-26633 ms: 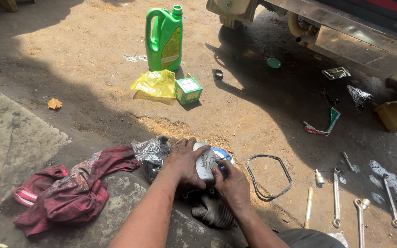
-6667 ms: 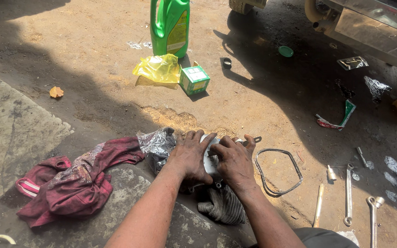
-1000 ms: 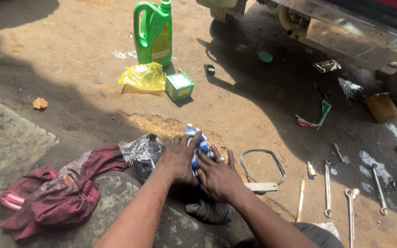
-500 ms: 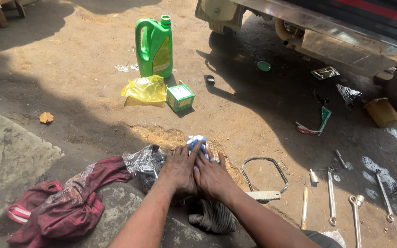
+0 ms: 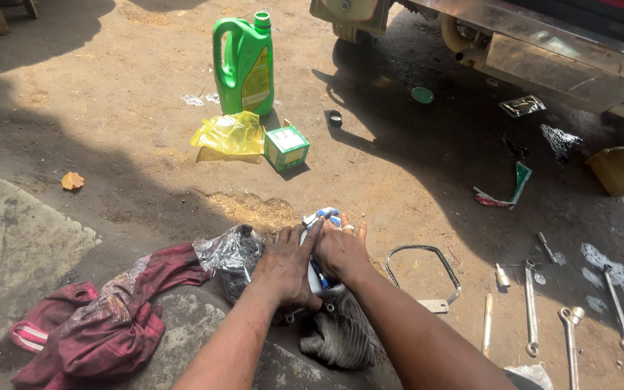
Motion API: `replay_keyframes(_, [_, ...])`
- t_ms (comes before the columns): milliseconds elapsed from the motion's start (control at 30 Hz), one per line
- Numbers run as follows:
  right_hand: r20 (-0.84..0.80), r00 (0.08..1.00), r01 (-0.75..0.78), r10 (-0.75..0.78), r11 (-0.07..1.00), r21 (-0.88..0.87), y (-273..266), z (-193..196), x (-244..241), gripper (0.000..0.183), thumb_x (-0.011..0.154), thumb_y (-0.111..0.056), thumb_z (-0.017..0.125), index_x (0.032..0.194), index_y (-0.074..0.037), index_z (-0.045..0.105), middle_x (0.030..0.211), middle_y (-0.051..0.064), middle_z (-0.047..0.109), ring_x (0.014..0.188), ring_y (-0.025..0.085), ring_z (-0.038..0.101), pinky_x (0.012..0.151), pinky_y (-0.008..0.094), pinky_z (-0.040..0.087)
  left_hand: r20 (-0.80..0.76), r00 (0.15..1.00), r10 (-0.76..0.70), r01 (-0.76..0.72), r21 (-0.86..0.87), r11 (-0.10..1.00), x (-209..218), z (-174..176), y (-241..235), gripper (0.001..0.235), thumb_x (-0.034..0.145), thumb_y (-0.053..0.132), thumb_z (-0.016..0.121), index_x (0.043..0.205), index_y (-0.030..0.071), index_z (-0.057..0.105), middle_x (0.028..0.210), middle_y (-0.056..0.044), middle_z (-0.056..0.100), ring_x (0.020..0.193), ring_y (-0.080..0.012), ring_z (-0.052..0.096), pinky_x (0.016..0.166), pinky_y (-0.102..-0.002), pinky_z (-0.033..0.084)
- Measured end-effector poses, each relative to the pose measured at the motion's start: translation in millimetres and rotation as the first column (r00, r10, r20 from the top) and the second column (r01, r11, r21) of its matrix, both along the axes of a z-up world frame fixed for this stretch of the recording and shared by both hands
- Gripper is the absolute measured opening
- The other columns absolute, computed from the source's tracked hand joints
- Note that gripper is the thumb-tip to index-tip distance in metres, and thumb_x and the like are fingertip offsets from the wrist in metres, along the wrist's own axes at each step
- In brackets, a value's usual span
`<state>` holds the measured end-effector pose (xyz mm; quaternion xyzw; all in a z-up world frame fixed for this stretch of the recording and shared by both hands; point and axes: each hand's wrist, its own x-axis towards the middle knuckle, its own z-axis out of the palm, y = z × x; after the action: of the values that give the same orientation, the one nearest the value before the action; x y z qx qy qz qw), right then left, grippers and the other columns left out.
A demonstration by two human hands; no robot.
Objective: The person scrubs a metal part with a small brush and wipes it with a cloth. They rotate the part to clean different sides and continue scrubbing and wiping throughout the clip.
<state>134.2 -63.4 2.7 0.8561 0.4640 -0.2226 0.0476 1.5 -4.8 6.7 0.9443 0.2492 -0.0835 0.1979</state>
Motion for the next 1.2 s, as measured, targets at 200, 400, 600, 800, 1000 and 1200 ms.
replay_keyframes(200, [0.102,0.989,-0.115,0.106,0.990,0.082,-4.2,-4.5,-10.8,0.059,0.102,-0.027,0.035,0.156,-0.004,0.031,0.165,0.014,0.032,0.149,0.039,0.030,0.120,0.071,0.011,-0.089,0.996,-0.003,0.002,-0.017,1.000,5.6,-15.5,0.6,0.156,0.055,0.051,0.094,0.164,0.021,-0.013,0.163,-0.022,0.022,0.152,-0.0420,0.020,0.124,-0.059,0.013])
replay_keyframes(400, [0.109,0.945,-0.321,0.309,0.941,0.110,-88.7,-27.0,-23.0,0.062,0.100,-0.022,0.035,0.156,-0.001,0.023,0.166,0.015,0.022,0.157,0.030,0.006,0.123,0.060,-0.006,-0.020,1.000,-0.006,0.007,0.049,0.999,7.0,-30.5,2.2,0.133,0.067,0.042,0.083,0.165,0.020,-0.004,0.161,-0.021,0.029,0.152,-0.0405,0.026,0.122,-0.061,0.020])
replay_keyframes(600, [0.186,0.869,-0.477,0.459,0.876,0.068,-121.3,-43.6,-20.6,0.045,0.098,-0.008,0.038,0.138,0.000,0.056,0.142,0.019,0.059,0.129,0.034,0.055,0.114,0.051,0.037,-0.083,0.996,-0.025,0.033,0.092,0.995,4.2,-6.5,-1.0,0.150,0.059,0.054,0.091,0.165,0.015,-0.008,0.161,-0.023,0.027,0.150,-0.0420,0.026,0.124,-0.062,0.018])
replay_keyframes(800, [-0.474,0.788,-0.422,0.393,0.905,0.050,-130.8,-1.4,-37.5,0.029,0.084,-0.022,0.072,0.108,-0.005,0.075,0.100,0.016,0.076,0.089,0.024,0.068,0.084,0.044,0.056,-0.132,0.991,-0.014,0.018,0.033,0.999,5.1,-3.4,-0.2,0.160,0.052,0.062,0.096,0.163,0.022,-0.013,0.165,-0.023,0.019,0.153,-0.0420,0.018,0.125,-0.060,0.013])
replay_keyframes(1000, [-0.701,0.714,-0.230,-0.013,0.940,-0.252,-137.8,6.1,23.0,0.050,0.089,-0.053,0.075,0.112,-0.008,0.081,0.095,0.009,0.077,0.085,0.018,0.070,0.078,0.039,0.054,-0.050,0.999,0.020,-0.021,-0.019,1.000,3.2,-7.7,2.4,0.158,0.051,0.058,0.097,0.163,0.027,-0.010,0.166,-0.020,0.017,0.154,-0.0397,0.016,0.124,-0.057,0.013])
replay_keyframes(1200, [-0.077,0.981,0.156,-0.178,0.961,-0.229,-130.2,-35.5,95.7,0.036,0.079,-0.028,0.083,0.110,-0.014,0.071,0.110,0.010,0.076,0.104,0.027,0.072,0.087,0.040,0.060,-0.085,0.996,0.011,-0.011,-0.003,1.000,3.7,-0.2,-1.0,0.158,0.051,0.056,0.097,0.163,0.026,-0.009,0.165,-0.021,0.019,0.154,-0.0409,0.017,0.125,-0.056,0.012])
